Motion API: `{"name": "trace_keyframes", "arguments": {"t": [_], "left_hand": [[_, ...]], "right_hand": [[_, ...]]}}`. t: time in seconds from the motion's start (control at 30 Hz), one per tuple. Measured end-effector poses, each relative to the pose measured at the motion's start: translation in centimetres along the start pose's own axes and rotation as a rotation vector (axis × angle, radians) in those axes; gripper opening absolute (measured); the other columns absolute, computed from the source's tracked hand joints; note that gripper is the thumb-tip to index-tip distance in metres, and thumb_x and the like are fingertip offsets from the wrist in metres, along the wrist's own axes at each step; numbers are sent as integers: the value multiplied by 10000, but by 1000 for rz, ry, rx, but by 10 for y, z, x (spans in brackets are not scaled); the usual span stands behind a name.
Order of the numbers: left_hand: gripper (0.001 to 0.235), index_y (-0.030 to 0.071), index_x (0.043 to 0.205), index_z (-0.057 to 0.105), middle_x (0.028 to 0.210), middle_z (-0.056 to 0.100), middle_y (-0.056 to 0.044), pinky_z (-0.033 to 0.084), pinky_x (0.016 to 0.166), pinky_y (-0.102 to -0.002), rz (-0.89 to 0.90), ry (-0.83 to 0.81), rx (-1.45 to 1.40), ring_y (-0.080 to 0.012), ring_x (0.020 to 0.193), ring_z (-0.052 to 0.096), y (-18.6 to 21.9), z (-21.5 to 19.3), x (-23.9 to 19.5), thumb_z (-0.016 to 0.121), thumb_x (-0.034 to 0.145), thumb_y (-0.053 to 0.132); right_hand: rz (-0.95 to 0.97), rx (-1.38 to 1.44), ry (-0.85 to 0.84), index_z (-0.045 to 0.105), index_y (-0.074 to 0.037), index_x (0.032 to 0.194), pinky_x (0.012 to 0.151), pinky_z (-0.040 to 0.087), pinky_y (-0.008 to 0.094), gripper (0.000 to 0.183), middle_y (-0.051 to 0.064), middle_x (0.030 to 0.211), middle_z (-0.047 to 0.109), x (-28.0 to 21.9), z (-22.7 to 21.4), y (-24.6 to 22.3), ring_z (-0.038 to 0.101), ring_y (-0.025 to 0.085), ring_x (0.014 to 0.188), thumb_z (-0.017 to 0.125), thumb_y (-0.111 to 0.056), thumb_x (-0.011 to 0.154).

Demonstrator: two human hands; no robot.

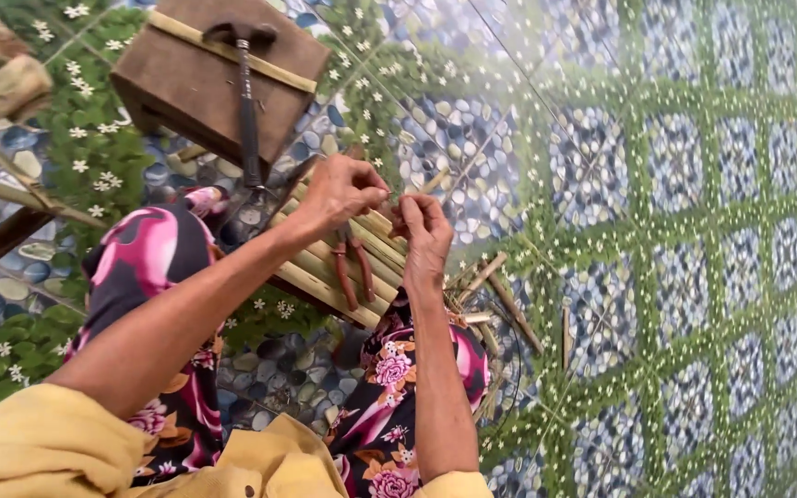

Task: The person assembles a small bamboo structure by hammering nails into bamboo slats and using pliers to bend and secure them. The person works on the floor, manipulating the bamboo pieces and tools to join the components together.

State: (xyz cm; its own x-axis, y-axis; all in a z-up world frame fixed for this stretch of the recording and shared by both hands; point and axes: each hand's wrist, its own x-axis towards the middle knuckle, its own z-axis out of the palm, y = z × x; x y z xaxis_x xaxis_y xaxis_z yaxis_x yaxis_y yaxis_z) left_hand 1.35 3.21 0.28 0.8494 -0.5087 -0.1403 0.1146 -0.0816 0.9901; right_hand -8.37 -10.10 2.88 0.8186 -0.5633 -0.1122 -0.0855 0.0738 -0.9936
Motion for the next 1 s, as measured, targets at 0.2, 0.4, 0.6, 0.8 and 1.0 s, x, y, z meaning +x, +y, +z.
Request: {"name": "trace_keyframes", "arguments": {"t": [0.2, 0.4, 0.6, 0.8, 1.0], "left_hand": [[95, 63, 889, 784, 642, 724, -72, 605, 549, -251, -19, 17, -13, -137, 587, 718, 26, -1, -9, 777, 800, 96], [163, 43, 961, 759, 748, 737, -110, 621, 575, -239, -165, -3, -238, -143, 635, 731, 43, 1, -16, 801, 830, 130], [235, 42, 986, 740, 796, 750, -110, 620, 593, -240, -256, -29, -382, -159, 669, 755, 25, 5, -12, 831, 818, 178], [227, 12, 1036, 723, 810, 750, -143, 619, 604, -253, -236, -49, -373, -187, 680, 749, 32, 6, -11, 796, 850, 120], [207, 148, 1096, 763, 794, 743, -47, 569, 578, -252, 69, -101, 67, -117, 646, 720, 14, 3, 4, 774, 892, 181]], "right_hand": [[-48, -52, -39, 731, -35, 1031, 515, 570, 218, 185, 84, 790, 718, 4, -7, 1, 626, 90, 645, 767, -195, 945], [-53, -108, -114, 744, -60, 1032, 558, 589, 227, 217, 82, 821, 729, -2, -10, -5, 633, 94, 695, 832, -212, 904], [-88, -173, -75, 749, -81, 996, 552, 576, 200, 202, 64, 810, 746, -2, -8, -4, 628, 68, 682, 853, -213, 883], [-96, -204, -116, 712, -47, 1030, 568, 601, 260, 182, 109, 813, 727, 0, -10, 0, 658, 123, 698, 745, -221, 984], [10, -2, -156, 689, -52, 1023, 559, 601, 249, 199, 78, 809, 699, 4, -16, 2, 647, 119, 684, 727, -245, 996]]}}
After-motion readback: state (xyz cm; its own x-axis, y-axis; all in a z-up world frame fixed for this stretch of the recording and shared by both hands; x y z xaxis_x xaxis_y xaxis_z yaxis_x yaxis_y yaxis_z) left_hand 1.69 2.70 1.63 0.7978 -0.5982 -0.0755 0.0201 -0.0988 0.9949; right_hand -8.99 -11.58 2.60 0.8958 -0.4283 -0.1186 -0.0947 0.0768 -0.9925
